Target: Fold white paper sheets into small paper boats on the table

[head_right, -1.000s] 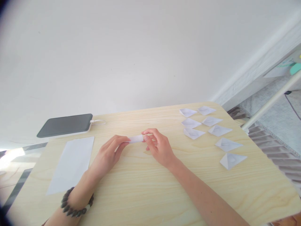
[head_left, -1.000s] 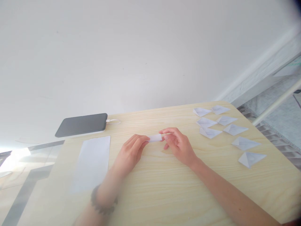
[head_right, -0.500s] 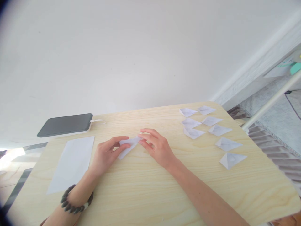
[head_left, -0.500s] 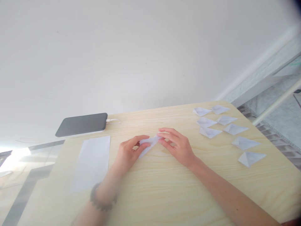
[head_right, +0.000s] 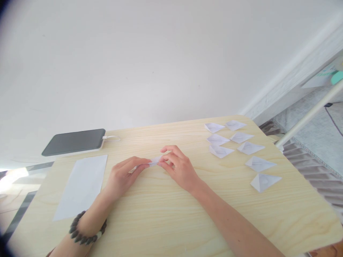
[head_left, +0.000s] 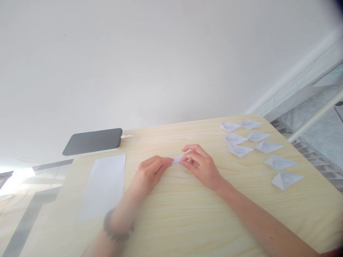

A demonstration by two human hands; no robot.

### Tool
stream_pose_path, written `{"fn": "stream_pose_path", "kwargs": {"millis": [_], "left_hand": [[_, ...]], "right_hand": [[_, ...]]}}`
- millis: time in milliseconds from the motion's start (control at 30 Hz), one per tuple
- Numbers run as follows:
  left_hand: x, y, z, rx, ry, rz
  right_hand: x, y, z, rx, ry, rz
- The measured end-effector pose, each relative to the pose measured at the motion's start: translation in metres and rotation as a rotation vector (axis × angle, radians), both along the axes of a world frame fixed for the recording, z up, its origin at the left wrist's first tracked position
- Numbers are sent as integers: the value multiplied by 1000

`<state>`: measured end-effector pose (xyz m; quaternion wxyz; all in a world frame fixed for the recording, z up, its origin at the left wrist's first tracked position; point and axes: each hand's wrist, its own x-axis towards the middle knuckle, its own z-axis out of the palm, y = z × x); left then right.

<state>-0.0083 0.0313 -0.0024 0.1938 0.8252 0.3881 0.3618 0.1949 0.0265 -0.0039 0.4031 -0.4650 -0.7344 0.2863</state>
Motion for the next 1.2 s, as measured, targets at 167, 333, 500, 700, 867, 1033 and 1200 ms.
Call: {"fn": "stream_pose_path", "kwargs": {"millis": [167,333,500,700,867,1033,1200], "left_hand": [[0,0,-1,35,48,19],[0,0,0,-54,95,95],[-2,1,-1,-36,71,149],[-1,1,0,-32,70,138],[0,1,1,-1,67,156],[0,2,0,7,48,140],[0,4,0,-25,35,131]], "right_hand": [[0,0,0,-13,-33,-7],[2,2,-1,19,-21,-34],[1,3,1,15,39,-75],[0,2,2,-68,103,-95],[-1,1,1,-61,167,-149],[0,1,-2,-171,195,-143],[0,0,-3,-146,221,-136]]}}
